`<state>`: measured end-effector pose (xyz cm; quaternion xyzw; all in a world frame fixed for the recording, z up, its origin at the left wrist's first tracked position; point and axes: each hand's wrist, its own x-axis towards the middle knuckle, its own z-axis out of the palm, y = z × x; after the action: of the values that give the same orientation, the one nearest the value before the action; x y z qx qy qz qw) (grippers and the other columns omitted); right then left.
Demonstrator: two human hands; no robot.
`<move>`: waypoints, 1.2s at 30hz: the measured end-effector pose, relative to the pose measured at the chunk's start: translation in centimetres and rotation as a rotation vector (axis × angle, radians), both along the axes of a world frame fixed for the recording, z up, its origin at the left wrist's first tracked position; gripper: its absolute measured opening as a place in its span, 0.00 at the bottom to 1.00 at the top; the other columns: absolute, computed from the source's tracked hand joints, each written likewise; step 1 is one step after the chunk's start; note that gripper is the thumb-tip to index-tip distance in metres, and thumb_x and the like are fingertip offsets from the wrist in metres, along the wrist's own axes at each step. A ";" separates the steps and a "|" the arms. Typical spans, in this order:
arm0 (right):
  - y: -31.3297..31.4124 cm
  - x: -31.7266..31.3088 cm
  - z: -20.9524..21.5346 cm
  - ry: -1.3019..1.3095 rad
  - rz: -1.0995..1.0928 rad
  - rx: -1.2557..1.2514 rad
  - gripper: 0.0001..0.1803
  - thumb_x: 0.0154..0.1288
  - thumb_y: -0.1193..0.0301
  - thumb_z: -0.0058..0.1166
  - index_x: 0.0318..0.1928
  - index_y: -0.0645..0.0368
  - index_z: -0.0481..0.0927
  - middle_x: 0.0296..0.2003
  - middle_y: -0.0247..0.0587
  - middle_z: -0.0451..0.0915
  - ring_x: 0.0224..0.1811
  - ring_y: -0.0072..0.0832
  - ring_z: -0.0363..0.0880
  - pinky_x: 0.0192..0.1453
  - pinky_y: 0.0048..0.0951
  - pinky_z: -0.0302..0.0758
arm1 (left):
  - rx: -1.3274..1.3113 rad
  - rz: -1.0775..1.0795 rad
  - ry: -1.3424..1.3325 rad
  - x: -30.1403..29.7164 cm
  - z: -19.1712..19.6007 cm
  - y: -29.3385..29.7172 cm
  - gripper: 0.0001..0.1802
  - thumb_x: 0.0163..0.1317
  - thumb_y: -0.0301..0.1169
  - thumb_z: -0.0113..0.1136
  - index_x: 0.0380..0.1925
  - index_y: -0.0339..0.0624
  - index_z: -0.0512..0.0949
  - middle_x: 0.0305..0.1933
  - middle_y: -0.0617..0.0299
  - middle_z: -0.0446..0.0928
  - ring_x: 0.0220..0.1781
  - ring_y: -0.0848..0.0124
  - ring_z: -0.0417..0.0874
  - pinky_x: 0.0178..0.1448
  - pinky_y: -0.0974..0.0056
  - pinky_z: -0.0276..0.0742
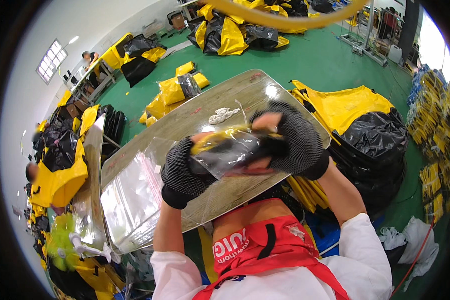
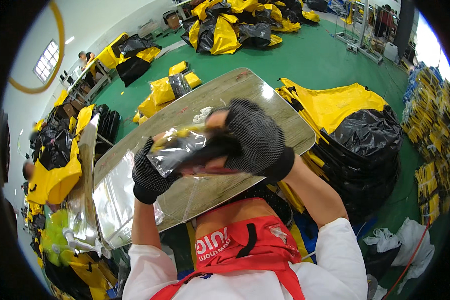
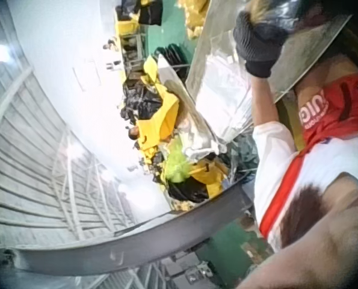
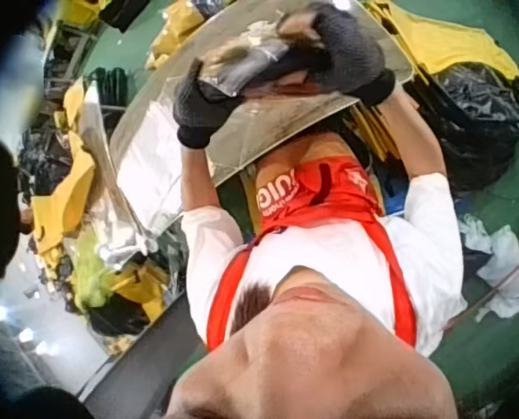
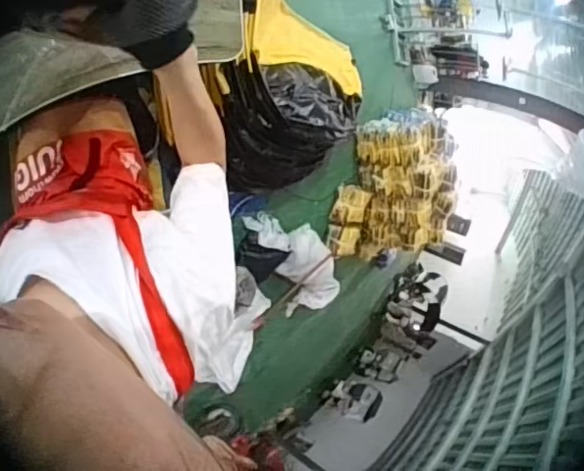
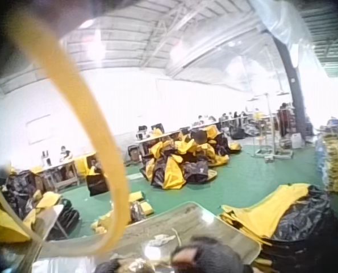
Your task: The person repeatedly folds yellow and black delivery bags, places them into clear plastic bags, and sets the packaged units aside. The process is repeated multiple times with consistent folding and bagging actions.
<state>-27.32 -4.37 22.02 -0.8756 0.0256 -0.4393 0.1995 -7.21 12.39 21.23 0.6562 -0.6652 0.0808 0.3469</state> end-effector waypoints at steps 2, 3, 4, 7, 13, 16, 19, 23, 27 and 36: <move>-0.8 -0.9 0.2 -0.119 -0.240 0.169 0.39 0.45 0.55 0.68 0.55 0.64 0.69 0.52 0.49 0.73 0.52 0.38 0.73 0.57 0.34 0.68 | 0.116 0.207 0.122 2.5 -2.5 1.5 0.39 0.35 0.42 0.76 0.50 0.40 0.71 0.47 0.52 0.77 0.49 0.56 0.77 0.57 0.58 0.70; -1.8 -1.1 -2.0 -0.269 -0.056 0.474 0.37 0.49 0.58 0.66 0.56 0.64 0.68 0.52 0.48 0.73 0.53 0.36 0.73 0.57 0.32 0.68 | 0.118 0.218 -0.202 4.5 -4.1 2.3 0.40 0.36 0.44 0.76 0.50 0.40 0.71 0.48 0.54 0.76 0.50 0.59 0.77 0.58 0.59 0.69; -3.2 -1.2 -4.6 -0.404 0.127 0.762 0.35 0.52 0.60 0.64 0.57 0.64 0.68 0.51 0.48 0.74 0.53 0.34 0.72 0.58 0.31 0.67 | 0.078 0.205 0.460 4.2 -6.0 2.2 0.44 0.36 0.48 0.76 0.52 0.37 0.69 0.48 0.55 0.76 0.54 0.60 0.75 0.61 0.58 0.67; -3.7 1.0 -8.0 -0.266 0.426 1.559 0.15 0.55 0.72 0.59 0.44 0.62 0.75 0.38 0.37 0.77 0.42 0.24 0.74 0.46 0.23 0.71 | -0.115 0.110 0.786 1.6 -8.9 0.6 0.55 0.37 0.50 0.75 0.60 0.33 0.58 0.56 0.54 0.70 0.59 0.63 0.70 0.66 0.61 0.60; -1.9 4.3 -9.1 -0.440 0.139 1.320 0.08 0.54 0.72 0.59 0.34 0.61 0.77 0.27 0.30 0.75 0.29 0.17 0.71 0.34 0.18 0.69 | -0.427 0.124 1.062 2.0 -8.9 1.7 0.30 0.63 0.47 0.51 0.56 0.34 0.68 0.54 0.57 0.71 0.57 0.69 0.69 0.61 0.66 0.63; -1.9 4.4 -8.2 -0.183 0.110 1.474 0.14 0.54 0.71 0.60 0.40 0.64 0.79 0.29 0.32 0.78 0.29 0.17 0.73 0.34 0.17 0.68 | -0.342 0.235 0.995 1.2 -6.7 3.1 0.21 0.66 0.40 0.49 0.46 0.32 0.76 0.43 0.58 0.78 0.46 0.73 0.74 0.52 0.69 0.68; -3.0 3.7 -7.1 0.202 0.051 1.108 0.14 0.59 0.67 0.55 0.40 0.67 0.81 0.29 0.36 0.81 0.31 0.18 0.76 0.38 0.19 0.71 | -0.284 0.388 0.962 0.9 -6.0 3.8 0.18 0.67 0.39 0.48 0.41 0.34 0.80 0.36 0.63 0.78 0.37 0.78 0.73 0.43 0.73 0.68; -2.5 2.7 -4.1 0.085 0.000 0.826 0.14 0.63 0.68 0.51 0.37 0.68 0.82 0.31 0.39 0.83 0.34 0.20 0.78 0.41 0.22 0.73 | -0.308 0.366 0.963 0.0 -3.4 4.4 0.20 0.68 0.38 0.47 0.45 0.31 0.78 0.43 0.56 0.79 0.46 0.73 0.76 0.54 0.69 0.68; 0.1 2.8 1.1 -0.115 -0.048 0.615 0.11 0.64 0.71 0.51 0.34 0.68 0.82 0.32 0.38 0.82 0.34 0.22 0.77 0.44 0.23 0.72 | -0.414 0.346 0.857 1.0 -0.7 4.8 0.20 0.68 0.38 0.46 0.44 0.31 0.78 0.43 0.57 0.79 0.45 0.71 0.76 0.55 0.67 0.68; 3.0 1.5 8.1 -0.410 0.077 0.438 0.12 0.66 0.69 0.49 0.32 0.67 0.78 0.31 0.40 0.79 0.34 0.26 0.76 0.43 0.25 0.72 | -0.599 0.419 0.637 1.9 5.6 9.2 0.31 0.67 0.52 0.41 0.42 0.28 0.74 0.38 0.53 0.76 0.43 0.68 0.77 0.54 0.64 0.71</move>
<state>-25.78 -1.36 30.12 -0.7049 0.0458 -0.5832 0.4012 -5.34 21.58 26.82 0.6394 -0.3268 0.1319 0.6834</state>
